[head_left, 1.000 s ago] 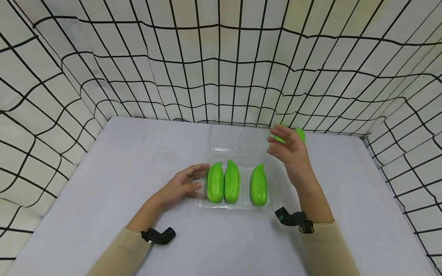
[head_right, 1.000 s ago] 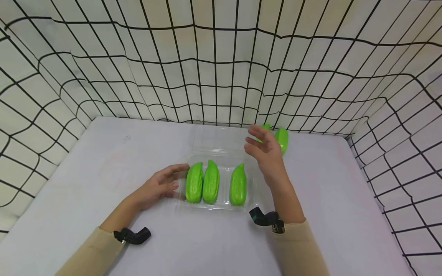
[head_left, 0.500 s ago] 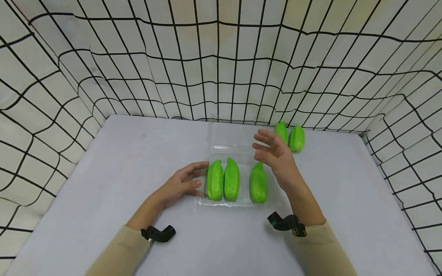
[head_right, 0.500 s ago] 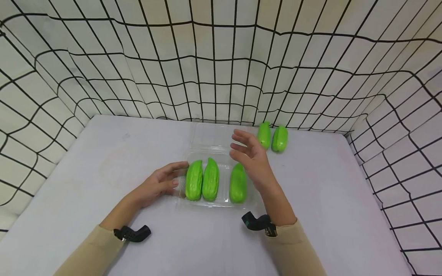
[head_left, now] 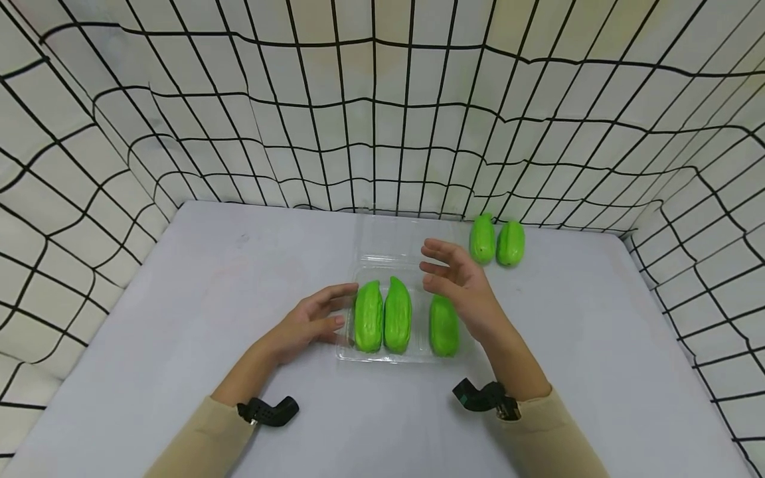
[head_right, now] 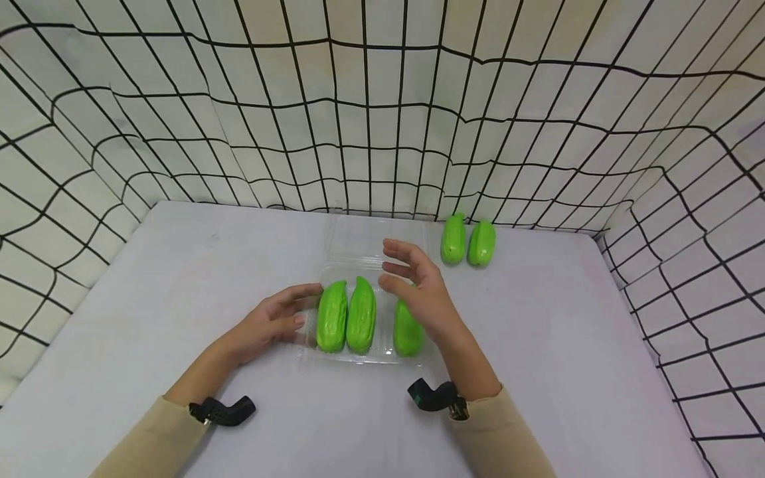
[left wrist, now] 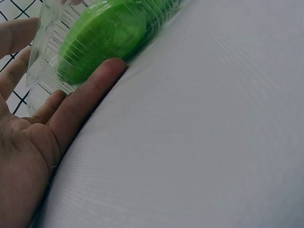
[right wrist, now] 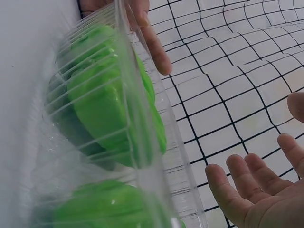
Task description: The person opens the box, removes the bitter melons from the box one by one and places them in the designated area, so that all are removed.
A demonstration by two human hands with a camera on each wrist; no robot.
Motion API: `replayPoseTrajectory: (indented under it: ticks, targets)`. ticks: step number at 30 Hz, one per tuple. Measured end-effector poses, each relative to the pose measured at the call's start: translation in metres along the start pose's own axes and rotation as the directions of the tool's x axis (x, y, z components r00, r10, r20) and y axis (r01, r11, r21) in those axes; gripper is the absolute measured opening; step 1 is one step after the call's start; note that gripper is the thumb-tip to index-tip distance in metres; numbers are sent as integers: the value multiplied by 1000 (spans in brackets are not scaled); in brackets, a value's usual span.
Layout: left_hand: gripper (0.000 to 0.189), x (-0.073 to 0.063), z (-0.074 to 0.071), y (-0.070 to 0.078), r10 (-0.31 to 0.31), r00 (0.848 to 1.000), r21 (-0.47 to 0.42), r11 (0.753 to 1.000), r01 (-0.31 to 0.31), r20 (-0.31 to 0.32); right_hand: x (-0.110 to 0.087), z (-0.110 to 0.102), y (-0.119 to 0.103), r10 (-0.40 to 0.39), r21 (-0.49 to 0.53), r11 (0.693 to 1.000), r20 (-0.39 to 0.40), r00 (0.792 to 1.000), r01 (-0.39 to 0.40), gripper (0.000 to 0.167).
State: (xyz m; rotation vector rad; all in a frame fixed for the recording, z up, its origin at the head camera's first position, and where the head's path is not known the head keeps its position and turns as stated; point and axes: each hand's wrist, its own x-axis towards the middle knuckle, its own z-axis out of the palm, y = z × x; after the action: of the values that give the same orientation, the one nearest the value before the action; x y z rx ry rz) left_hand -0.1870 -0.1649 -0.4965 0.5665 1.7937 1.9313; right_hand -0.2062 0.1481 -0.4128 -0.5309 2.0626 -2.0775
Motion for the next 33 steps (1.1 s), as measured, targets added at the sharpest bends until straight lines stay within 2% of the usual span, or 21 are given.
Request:
replayPoseTrajectory:
  ticks: [14, 27, 33]
  targets:
    - [57, -1, 0, 0, 3, 1000, 24, 1000, -3, -9, 1, 6, 9, 19, -97, 995, 19, 1000, -17, 51]
    - [58, 0, 0, 0, 2, 1000, 16, 1000, -2, -3, 2, 6, 12, 82, -147, 987, 105, 991, -67, 57]
    - [58, 0, 1, 2, -2, 1000, 15, 1000, 2, -2, 2, 10, 14, 104, -202, 976, 113, 988, -80, 59]
